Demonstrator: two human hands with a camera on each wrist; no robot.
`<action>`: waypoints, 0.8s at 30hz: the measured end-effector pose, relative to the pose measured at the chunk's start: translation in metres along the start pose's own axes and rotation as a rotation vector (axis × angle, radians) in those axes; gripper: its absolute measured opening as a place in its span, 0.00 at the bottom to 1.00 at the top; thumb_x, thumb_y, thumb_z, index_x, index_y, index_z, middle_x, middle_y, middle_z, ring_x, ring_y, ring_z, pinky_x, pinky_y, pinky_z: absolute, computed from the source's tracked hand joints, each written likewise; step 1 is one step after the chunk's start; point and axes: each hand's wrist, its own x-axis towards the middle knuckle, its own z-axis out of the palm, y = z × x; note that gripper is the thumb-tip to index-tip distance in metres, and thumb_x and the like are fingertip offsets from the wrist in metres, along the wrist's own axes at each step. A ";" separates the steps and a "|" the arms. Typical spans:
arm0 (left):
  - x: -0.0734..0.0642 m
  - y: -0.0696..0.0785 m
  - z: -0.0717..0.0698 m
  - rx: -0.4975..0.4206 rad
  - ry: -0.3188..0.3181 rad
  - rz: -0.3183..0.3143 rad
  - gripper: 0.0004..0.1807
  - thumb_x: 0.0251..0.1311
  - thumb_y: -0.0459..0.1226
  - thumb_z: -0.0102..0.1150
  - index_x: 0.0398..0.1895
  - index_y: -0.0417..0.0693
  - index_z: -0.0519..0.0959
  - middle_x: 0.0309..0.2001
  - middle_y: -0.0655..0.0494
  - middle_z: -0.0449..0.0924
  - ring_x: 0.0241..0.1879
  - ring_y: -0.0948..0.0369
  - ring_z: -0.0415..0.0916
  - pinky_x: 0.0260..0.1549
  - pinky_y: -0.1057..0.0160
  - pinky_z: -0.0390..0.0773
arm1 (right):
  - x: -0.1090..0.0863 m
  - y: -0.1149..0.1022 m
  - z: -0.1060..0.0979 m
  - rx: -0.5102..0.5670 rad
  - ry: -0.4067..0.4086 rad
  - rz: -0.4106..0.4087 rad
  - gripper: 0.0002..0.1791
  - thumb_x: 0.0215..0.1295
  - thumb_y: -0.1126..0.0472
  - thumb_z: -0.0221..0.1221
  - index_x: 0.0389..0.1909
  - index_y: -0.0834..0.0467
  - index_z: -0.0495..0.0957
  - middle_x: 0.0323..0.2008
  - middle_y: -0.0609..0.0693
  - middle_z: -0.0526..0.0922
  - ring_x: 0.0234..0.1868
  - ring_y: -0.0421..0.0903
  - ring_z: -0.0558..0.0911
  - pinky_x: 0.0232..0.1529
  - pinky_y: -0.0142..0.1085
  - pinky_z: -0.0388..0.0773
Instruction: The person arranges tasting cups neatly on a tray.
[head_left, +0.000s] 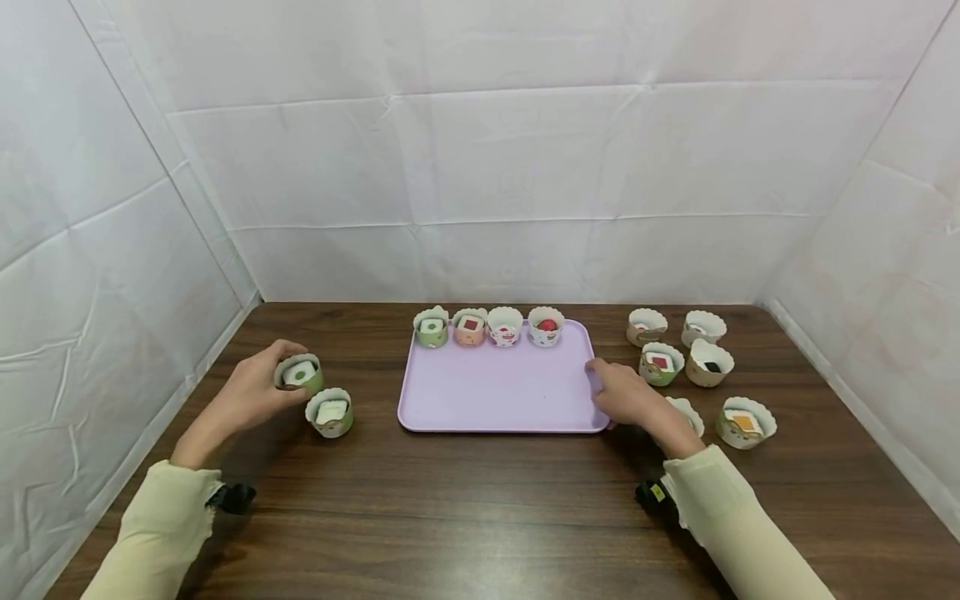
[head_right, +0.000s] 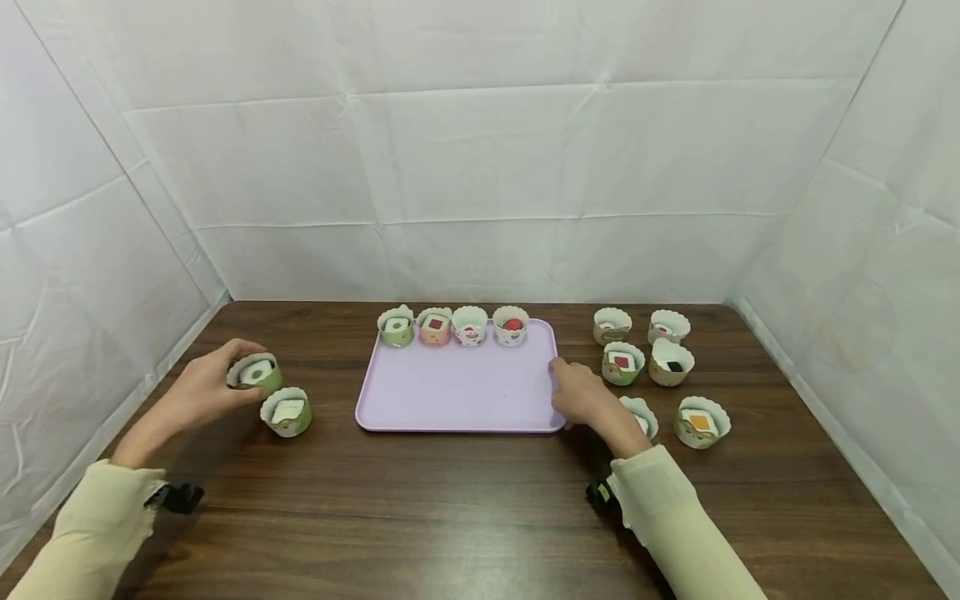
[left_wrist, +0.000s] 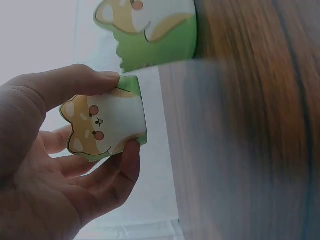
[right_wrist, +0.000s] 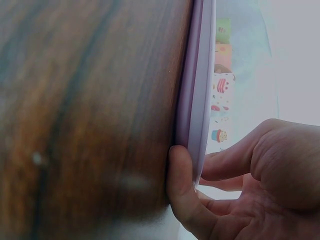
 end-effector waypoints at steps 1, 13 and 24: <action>0.001 0.002 0.001 -0.003 0.003 0.006 0.31 0.61 0.36 0.71 0.65 0.34 0.71 0.59 0.30 0.78 0.50 0.40 0.79 0.43 0.44 0.80 | 0.000 0.000 0.000 0.000 0.002 0.003 0.30 0.69 0.71 0.50 0.72 0.71 0.62 0.60 0.76 0.73 0.25 0.46 0.83 0.22 0.33 0.84; 0.005 0.015 0.003 -0.028 0.042 0.000 0.32 0.61 0.35 0.70 0.67 0.37 0.70 0.62 0.33 0.76 0.55 0.39 0.77 0.48 0.39 0.79 | -0.001 -0.001 0.000 -0.005 0.009 -0.024 0.30 0.68 0.71 0.50 0.71 0.73 0.62 0.59 0.77 0.73 0.24 0.45 0.82 0.22 0.34 0.84; 0.019 0.028 0.012 -0.060 0.049 0.042 0.32 0.61 0.35 0.70 0.67 0.36 0.71 0.61 0.34 0.77 0.54 0.41 0.78 0.49 0.40 0.80 | -0.003 -0.002 -0.001 0.003 0.007 -0.019 0.30 0.68 0.71 0.50 0.71 0.73 0.62 0.59 0.76 0.73 0.24 0.46 0.82 0.22 0.34 0.84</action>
